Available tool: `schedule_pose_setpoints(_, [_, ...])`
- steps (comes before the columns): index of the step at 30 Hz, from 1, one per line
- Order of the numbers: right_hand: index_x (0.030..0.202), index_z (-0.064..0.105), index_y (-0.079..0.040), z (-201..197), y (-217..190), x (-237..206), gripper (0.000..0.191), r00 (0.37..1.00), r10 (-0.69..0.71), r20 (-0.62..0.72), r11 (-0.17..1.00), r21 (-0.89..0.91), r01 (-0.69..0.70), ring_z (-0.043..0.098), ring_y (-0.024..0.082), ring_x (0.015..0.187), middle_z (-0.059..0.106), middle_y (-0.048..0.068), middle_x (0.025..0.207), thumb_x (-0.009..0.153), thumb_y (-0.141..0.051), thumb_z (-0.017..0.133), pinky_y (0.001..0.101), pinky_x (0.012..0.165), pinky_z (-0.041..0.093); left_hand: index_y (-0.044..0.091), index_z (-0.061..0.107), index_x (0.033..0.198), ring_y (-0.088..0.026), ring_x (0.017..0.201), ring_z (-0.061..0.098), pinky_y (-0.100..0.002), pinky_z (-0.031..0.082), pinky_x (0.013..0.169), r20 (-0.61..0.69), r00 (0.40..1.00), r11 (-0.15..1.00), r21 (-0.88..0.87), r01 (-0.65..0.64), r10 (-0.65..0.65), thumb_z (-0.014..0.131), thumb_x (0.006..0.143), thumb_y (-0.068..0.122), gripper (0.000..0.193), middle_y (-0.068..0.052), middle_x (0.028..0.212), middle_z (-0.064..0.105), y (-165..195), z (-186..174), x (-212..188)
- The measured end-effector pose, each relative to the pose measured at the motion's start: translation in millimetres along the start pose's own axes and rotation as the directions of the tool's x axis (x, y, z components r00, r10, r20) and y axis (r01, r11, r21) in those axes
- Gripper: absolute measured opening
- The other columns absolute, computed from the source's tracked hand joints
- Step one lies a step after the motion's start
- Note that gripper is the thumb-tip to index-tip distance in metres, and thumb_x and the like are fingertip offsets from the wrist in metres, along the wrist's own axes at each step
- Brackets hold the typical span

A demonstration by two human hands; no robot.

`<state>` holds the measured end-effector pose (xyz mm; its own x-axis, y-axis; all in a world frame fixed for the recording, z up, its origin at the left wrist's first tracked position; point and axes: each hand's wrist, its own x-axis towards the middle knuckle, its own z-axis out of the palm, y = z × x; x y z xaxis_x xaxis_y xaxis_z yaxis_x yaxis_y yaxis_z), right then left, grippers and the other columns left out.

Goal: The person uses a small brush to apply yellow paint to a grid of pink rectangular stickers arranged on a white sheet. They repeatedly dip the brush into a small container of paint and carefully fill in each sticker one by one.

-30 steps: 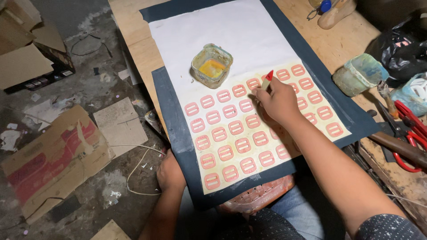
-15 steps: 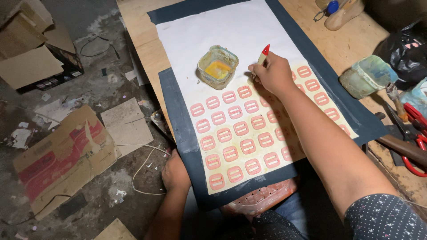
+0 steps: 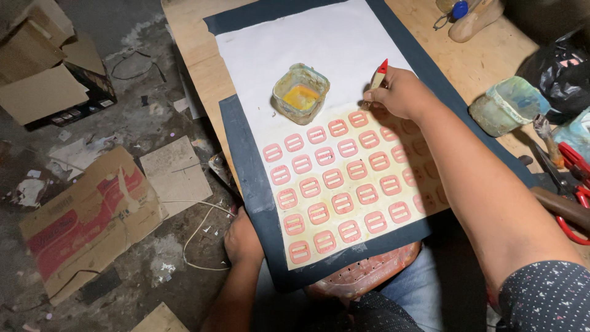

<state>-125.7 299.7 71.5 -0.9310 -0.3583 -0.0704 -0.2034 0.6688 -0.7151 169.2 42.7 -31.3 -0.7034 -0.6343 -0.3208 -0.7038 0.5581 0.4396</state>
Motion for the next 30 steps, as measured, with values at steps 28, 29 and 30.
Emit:
schedule_pose_setpoints(28, [0.098,0.067,0.002,48,14,-40,0.011,0.987,-0.012,-0.161,0.781,0.615,0.109,0.070,0.012,0.076,0.073,0.006,0.088,0.095,-0.008,0.069,0.0246,0.069,0.058,0.010,0.063,0.123,-0.041,0.113,0.066,-0.048,0.046,0.102,-0.013,1.000,1.000,-0.008,-0.025,0.025,0.048,0.096,0.041,0.043,-0.020,0.118,0.072,-3,4,3])
schedule_pose_setpoints(29, [0.100,0.067,0.002,44,17,-39,0.011,0.978,-0.034,-0.204,0.798,0.584,0.149,0.070,0.011,0.078,0.073,0.006,0.090,0.094,-0.007,0.069,0.0245,0.071,0.057,0.011,0.064,0.123,-0.041,0.114,0.066,-0.048,0.047,0.101,-0.020,0.999,1.000,-0.008,-0.028,0.028,0.048,0.096,0.040,0.043,-0.020,0.117,0.072,-3,4,2])
schedule_pose_setpoints(30, [0.101,0.068,0.002,38,20,-38,0.012,0.968,-0.057,-0.244,0.814,0.550,0.187,0.070,0.011,0.081,0.073,0.006,0.091,0.094,-0.007,0.069,0.0244,0.073,0.057,0.010,0.064,0.123,-0.041,0.114,0.066,-0.048,0.047,0.102,-0.017,1.000,1.000,0.005,-0.019,0.019,0.047,0.097,0.041,0.043,-0.021,0.118,0.072,-3,4,3])
